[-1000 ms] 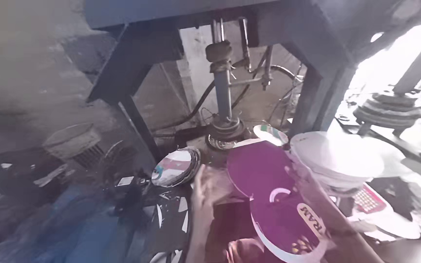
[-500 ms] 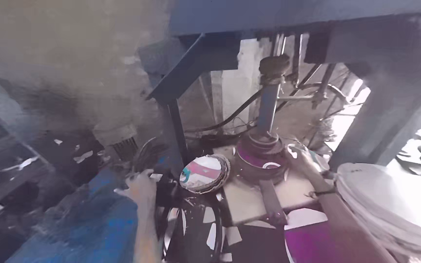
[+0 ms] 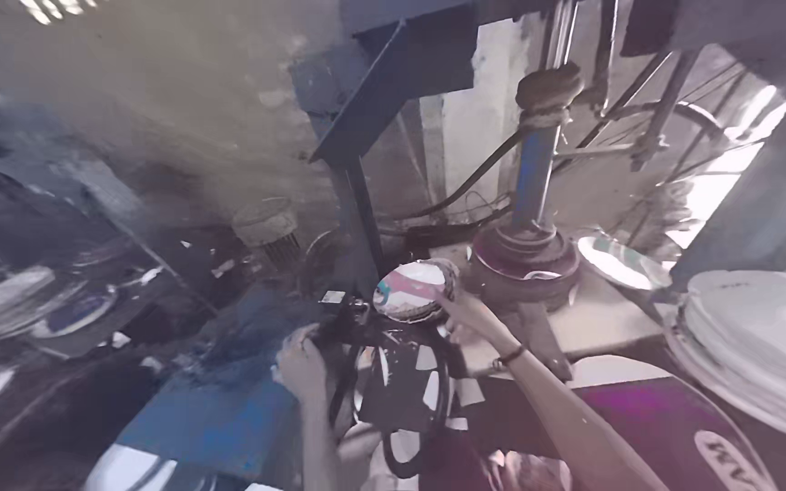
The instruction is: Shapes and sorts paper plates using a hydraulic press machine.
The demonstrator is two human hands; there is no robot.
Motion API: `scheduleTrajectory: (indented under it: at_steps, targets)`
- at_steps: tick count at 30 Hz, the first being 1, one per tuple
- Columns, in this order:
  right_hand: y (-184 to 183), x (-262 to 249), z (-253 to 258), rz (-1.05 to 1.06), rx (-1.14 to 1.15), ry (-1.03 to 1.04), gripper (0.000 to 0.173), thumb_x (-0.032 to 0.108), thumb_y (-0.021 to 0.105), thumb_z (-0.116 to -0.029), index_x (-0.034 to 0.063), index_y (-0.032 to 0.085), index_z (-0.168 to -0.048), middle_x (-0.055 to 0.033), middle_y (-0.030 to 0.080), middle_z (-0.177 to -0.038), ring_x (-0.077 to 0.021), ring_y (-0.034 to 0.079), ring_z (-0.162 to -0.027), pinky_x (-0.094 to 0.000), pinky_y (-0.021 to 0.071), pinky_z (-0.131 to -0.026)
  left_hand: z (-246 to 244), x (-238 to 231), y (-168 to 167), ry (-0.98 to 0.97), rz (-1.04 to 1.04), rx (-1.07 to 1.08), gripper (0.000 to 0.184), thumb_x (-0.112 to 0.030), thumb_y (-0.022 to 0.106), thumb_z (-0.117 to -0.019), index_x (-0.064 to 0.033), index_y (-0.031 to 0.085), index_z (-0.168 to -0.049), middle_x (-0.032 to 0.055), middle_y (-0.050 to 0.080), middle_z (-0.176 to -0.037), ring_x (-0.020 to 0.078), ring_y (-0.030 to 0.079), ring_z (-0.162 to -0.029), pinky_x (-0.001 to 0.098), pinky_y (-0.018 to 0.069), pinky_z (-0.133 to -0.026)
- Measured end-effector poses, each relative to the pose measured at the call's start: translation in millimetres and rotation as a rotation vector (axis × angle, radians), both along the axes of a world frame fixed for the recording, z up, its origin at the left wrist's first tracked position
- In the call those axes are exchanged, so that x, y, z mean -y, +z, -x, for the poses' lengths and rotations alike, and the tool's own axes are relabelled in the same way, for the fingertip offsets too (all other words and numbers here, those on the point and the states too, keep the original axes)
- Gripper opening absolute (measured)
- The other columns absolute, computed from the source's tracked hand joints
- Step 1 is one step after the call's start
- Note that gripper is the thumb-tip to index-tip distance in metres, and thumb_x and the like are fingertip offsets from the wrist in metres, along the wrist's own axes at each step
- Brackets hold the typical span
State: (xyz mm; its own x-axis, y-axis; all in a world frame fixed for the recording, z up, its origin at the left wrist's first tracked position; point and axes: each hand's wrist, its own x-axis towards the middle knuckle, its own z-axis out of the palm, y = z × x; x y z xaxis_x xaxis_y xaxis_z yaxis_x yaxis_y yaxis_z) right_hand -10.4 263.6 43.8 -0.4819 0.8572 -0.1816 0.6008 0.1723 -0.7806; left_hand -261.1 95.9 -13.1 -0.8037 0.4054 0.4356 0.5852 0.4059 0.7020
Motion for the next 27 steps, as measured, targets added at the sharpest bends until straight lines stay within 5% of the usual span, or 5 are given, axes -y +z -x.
scheduleTrajectory:
  at_steps: [4,8,13,22,27]
  targets:
    - [-23,2,25,0.109,-0.211,-0.151,0.090,0.049,0.058,-0.1020,0.0041,0.009,-0.163,-0.0293,0.054,-0.142,-0.0384,0.066,-0.116,-0.0548,0.0530,-0.098,-6,4,17,-0.008,0.075,0.032,0.036,-0.007,0.041,-0.1031,-0.0085,0.073,-0.119,0.0184,0.070,-0.122,0.0400,0.063,-0.118,0.0683,0.0346,-0.106]
    - [-31,12,25,0.229,-0.320,-0.234,0.062,0.022,0.058,-0.1047,-0.0016,0.029,-0.154,-0.0273,0.059,-0.129,-0.0301,0.070,-0.099,-0.0431,0.0577,-0.085,-10,-1,11,0.006,-0.018,-0.005,0.033,0.001,0.044,-0.1001,-0.0023,0.074,-0.116,0.0255,0.070,-0.118,0.0472,0.063,-0.114,0.0686,0.0375,-0.102]
    - [-37,18,32,0.205,-0.393,-0.274,0.076,0.014,0.052,-0.1047,0.0108,0.004,-0.164,-0.0266,0.048,-0.145,-0.0344,0.065,-0.108,-0.0479,0.0566,-0.085,1,3,7,-0.032,-0.002,0.026,0.036,-0.004,0.039,-0.1035,-0.0040,0.073,-0.117,0.0263,0.068,-0.120,0.0516,0.060,-0.115,0.0747,0.0373,-0.095]
    - [13,28,-74,-0.196,-0.160,0.019,0.039,0.017,0.048,-0.1067,0.0040,0.053,-0.143,-0.0216,0.065,-0.126,-0.0335,0.064,-0.114,-0.0528,0.0486,-0.098,-24,3,13,-0.070,-0.119,-0.056,0.050,-0.018,0.038,-0.1078,0.0089,0.040,-0.150,0.0385,0.043,-0.147,0.0589,0.043,-0.134,0.0706,0.0323,-0.108]
    - [43,55,-132,-0.295,0.038,0.121,0.030,0.023,0.062,-0.1010,0.0014,0.069,-0.120,-0.0207,0.070,-0.115,-0.0366,0.065,-0.110,-0.0568,0.0486,-0.097,-186,5,29,-0.893,-0.346,0.414,0.070,-0.025,0.051,-0.0989,0.0117,0.025,-0.153,0.0252,0.041,-0.154,0.0187,0.045,-0.140,0.0315,0.0401,-0.114]
